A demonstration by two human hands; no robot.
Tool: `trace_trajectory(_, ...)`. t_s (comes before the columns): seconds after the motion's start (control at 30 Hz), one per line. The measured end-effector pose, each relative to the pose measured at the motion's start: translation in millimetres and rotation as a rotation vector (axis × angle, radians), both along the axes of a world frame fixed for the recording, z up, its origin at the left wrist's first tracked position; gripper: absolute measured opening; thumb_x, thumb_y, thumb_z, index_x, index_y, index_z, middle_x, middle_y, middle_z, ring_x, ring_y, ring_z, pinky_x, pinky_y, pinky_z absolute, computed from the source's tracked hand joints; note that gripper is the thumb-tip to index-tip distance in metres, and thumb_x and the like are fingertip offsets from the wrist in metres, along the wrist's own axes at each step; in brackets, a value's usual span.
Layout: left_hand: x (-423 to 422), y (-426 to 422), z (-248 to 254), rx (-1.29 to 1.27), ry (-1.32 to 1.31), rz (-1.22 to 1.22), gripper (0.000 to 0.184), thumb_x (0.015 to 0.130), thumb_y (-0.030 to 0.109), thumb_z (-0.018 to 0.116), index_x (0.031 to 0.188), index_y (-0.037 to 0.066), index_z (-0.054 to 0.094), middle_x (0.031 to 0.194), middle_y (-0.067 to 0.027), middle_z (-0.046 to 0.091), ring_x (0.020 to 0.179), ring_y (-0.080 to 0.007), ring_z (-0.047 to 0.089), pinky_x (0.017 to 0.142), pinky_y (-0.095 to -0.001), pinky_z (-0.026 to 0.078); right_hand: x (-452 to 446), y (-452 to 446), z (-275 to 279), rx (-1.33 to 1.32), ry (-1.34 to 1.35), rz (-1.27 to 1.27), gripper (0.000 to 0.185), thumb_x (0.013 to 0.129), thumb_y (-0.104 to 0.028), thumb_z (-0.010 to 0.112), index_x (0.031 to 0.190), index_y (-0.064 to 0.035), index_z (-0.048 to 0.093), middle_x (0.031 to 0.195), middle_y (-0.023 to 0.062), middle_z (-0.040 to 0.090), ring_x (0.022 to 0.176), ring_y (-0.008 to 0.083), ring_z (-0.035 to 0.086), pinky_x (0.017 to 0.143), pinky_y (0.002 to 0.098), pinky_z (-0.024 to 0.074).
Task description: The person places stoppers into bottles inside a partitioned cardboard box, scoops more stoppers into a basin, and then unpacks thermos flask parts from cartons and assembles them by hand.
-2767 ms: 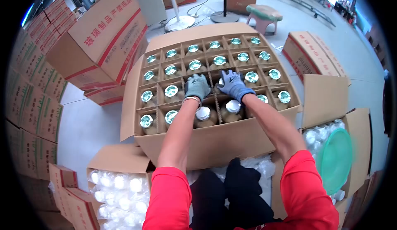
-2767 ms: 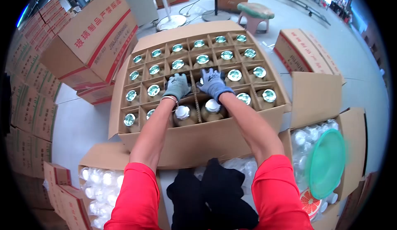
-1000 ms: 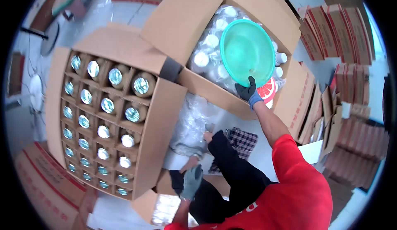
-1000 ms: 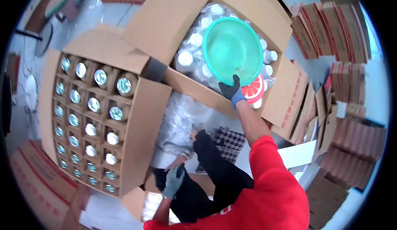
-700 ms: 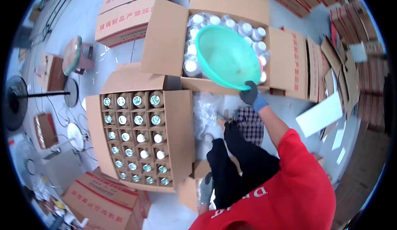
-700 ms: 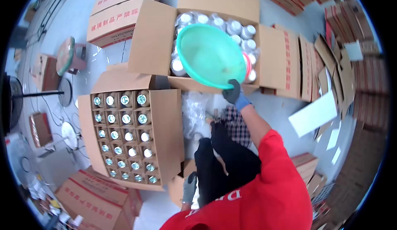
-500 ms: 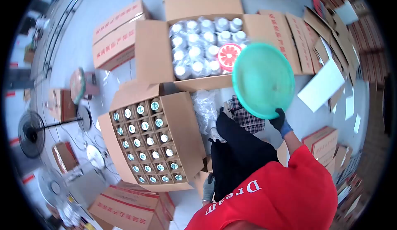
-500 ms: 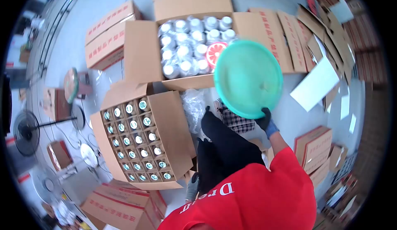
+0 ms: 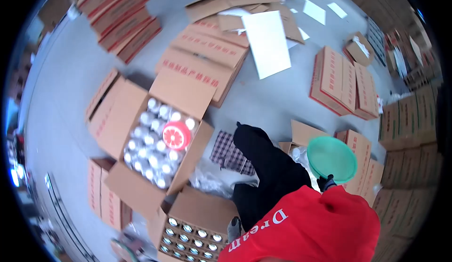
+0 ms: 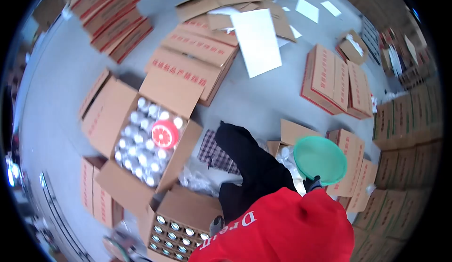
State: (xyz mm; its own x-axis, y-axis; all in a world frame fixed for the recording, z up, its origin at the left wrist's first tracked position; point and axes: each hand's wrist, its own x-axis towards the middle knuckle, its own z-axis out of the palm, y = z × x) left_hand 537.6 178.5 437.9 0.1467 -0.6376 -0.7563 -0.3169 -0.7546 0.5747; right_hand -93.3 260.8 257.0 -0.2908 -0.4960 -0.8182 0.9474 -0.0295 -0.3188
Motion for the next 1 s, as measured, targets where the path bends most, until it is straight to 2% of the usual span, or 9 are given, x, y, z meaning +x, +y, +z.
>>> trace_trajectory(0.07,-4.9,-51.6,-0.5,0.004,0.091,0.037,0.028,0.091,0.03,0.054,0.088,0.005,0.064,0.06,-0.0077,0.056,0.053,-0.0182,0.056,0.052,-0.0359,0.044,29.8,-30.9,77.3,0.365,-0.04,-0.262,0.052,0.093,-0.055,0.038,0.123,-0.0149,0.051,0.125,0.0022,0.059,0.117,0.0292,0.049,0.104,0.0486,0.0292)
trace_trajectory(0.2,-46.0,-174.8,36.4,-0.046,-0.013,-0.171,0.029,0.092,0.032,0.055,0.082,0.006,0.063,0.055,-0.0038,0.053,0.05,-0.0156,0.052,0.049,-0.0359,0.042,31.8,-81.2,74.2,0.451,-0.006,-0.273,0.04,0.091,-0.051,0.038,0.11,-0.0192,0.052,0.105,0.0004,0.06,0.098,0.0255,0.054,0.094,0.0462,0.0371)
trace_trajectory(0.37,-172.1,-312.8,-10.8,0.387,-0.207,-0.383,0.032,0.091,0.035,0.056,0.1,0.007,0.067,0.085,-0.0114,0.066,0.079,-0.0199,0.063,0.073,-0.0343,0.049,-47.8,-229.7,62.0,0.259,-0.116,-0.197,0.018,0.087,-0.037,0.048,0.089,-0.0194,0.05,0.084,0.0001,0.055,0.082,0.0229,0.052,0.081,0.0415,0.0391)
trace_trajectory(0.47,-270.8,-387.5,-17.4,-0.137,-0.066,-0.608,0.035,0.092,0.032,0.058,0.116,0.008,0.063,0.106,-0.0165,0.066,0.101,-0.0266,0.063,0.087,-0.0364,0.049,-111.2,-287.8,50.3,-0.073,-0.105,0.087,0.012,0.084,-0.028,0.053,0.076,-0.0195,0.049,0.072,0.0,0.052,0.072,0.0213,0.052,0.074,0.0387,0.0403)
trace_trajectory(0.5,-309.6,-422.8,-21.0,0.151,0.474,-0.259,0.035,0.093,0.03,0.058,0.119,0.007,0.061,0.108,-0.0161,0.067,0.103,-0.0273,0.062,0.087,-0.0369,0.049,-116.4,-315.4,79.2,-0.073,0.068,0.206,0.014,0.082,-0.03,0.058,0.087,-0.0187,0.052,0.084,0.001,0.055,0.079,0.0227,0.053,0.076,0.04,0.043)
trace_trajectory(0.57,-377.7,-489.1,-20.8,-0.08,0.747,-0.404,0.037,0.093,0.026,0.058,0.122,0.004,0.059,0.109,-0.0146,0.067,0.103,-0.0255,0.062,0.087,-0.0364,0.05,-126.7,-374.9,151.0,-0.025,0.067,0.16,0.031,0.079,-0.03,0.065,0.105,-0.0172,0.055,0.102,0.0045,0.059,0.09,0.0266,0.056,0.08,0.043,0.0469)
trace_trajectory(0.63,-453.3,-581.9,57.6,-0.524,0.416,-0.864,0.037,0.094,0.025,0.058,0.121,0.001,0.059,0.108,-0.0137,0.067,0.101,-0.0236,0.063,0.087,-0.0354,0.05,-141.8,-413.3,183.6,-0.146,-0.127,-0.013,0.049,0.079,-0.024,0.067,0.124,-0.0129,0.052,0.118,0.0125,0.059,0.105,0.0325,0.057,0.09,0.0461,0.048)
trace_trajectory(0.73,-537.9,-669.7,121.1,-0.236,0.333,-0.753,0.036,0.093,0.025,0.058,0.119,0.0,0.06,0.107,-0.0144,0.068,0.099,-0.0258,0.064,0.087,-0.0353,0.049,-150.4,-462.1,219.8,-0.181,0.047,-0.178,0.049,0.08,-0.021,0.067,0.125,-0.008,0.053,0.119,0.0141,0.058,0.109,0.0302,0.057,0.089,0.0458,0.0494)
trace_trajectory(1.0,-692.7,-803.0,68.3,-0.513,0.393,-1.155,0.038,0.095,0.021,0.056,0.125,-0.001,0.055,0.118,-0.0142,0.063,0.113,-0.0193,0.057,0.093,-0.0325,0.045,-256.3,-566.1,238.2,0.344,0.487,-0.068,0.044,0.08,-0.021,0.069,0.119,-0.0038,0.057,0.103,0.0142,0.065,0.087,0.0288,0.065,0.072,0.0432,0.0545)
